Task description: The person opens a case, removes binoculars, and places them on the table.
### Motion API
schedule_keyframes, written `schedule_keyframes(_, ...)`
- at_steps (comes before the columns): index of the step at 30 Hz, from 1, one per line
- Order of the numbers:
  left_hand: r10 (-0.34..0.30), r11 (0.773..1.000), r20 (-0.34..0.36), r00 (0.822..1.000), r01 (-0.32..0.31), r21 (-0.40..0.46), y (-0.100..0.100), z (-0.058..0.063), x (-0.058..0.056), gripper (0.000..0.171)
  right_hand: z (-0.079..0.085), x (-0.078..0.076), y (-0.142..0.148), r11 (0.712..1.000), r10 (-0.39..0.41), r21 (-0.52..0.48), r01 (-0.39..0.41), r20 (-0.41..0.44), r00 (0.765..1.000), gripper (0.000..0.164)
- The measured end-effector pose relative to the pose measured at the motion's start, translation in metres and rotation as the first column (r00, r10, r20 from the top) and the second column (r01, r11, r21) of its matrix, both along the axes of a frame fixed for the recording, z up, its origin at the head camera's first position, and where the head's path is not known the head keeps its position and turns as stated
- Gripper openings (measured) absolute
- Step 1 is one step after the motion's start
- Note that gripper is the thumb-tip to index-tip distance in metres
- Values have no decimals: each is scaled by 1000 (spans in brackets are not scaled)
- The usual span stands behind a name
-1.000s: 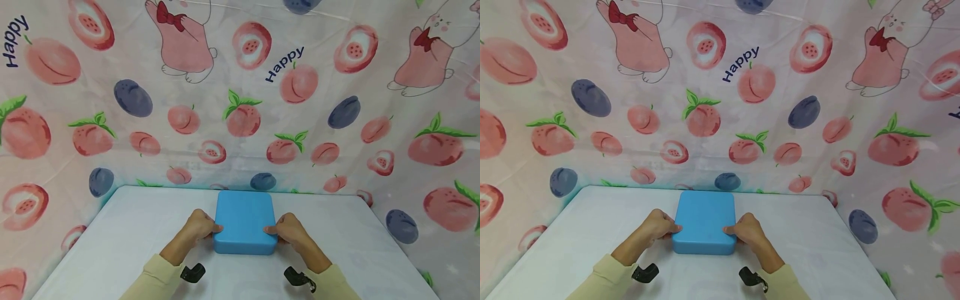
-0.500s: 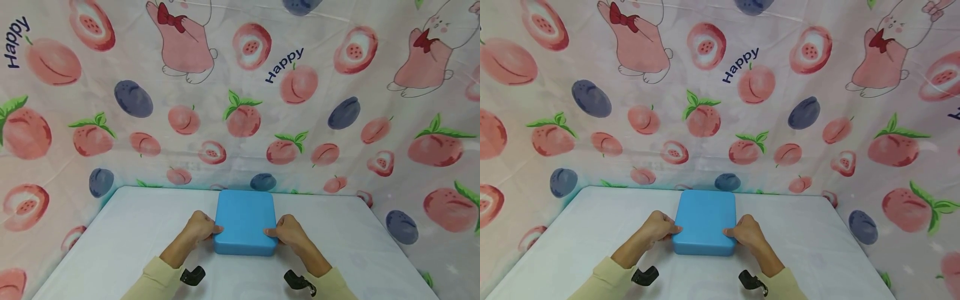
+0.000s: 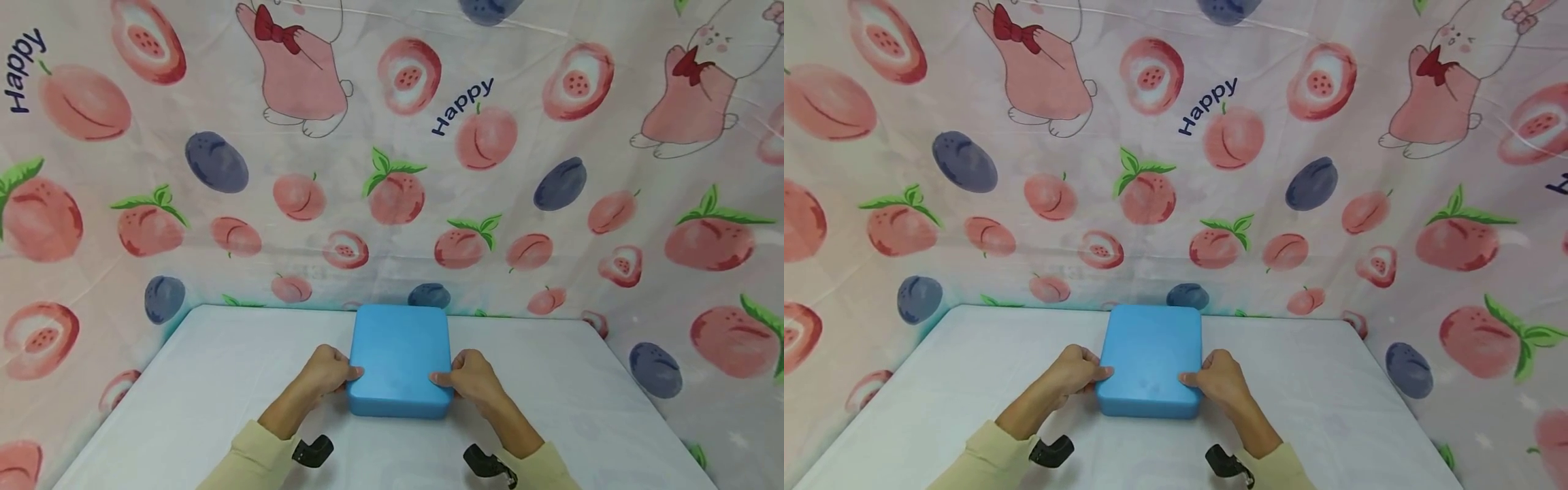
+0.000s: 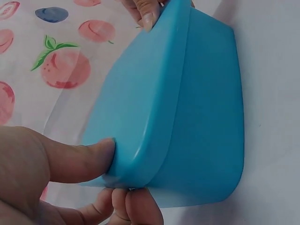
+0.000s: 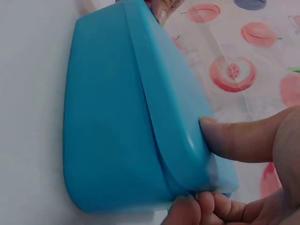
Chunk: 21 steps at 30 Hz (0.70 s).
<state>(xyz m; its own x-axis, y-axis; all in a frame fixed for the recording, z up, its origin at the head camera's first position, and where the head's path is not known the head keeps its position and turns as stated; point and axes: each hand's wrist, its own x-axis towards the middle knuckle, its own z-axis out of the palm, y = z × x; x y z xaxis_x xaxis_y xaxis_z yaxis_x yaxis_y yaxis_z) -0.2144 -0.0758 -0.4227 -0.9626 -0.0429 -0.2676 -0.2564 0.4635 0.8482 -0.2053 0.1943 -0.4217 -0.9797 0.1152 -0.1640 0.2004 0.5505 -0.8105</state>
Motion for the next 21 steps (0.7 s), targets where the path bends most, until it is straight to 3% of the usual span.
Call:
schedule_keyframes(5,2,999,-12,1000,-1,48,-5,-4,2,26,6,5,-3,996,3,85,1,-46,999,41)
schedule_keyframes(9,4,995,-22,1000,-2,99,-9,-4,5,28,10,8,-5,997,10,81,-4,-66,998,39)
schedule_keyframes(15,8,987,-52,999,0,160,-21,5,12,29,15,12,-10,999,21,-46,-23,-57,998,34)
schedule_keyframes(21,11,984,-51,999,-1,176,-37,11,12,30,17,14,-21,982,63,-176,-74,-65,996,28)
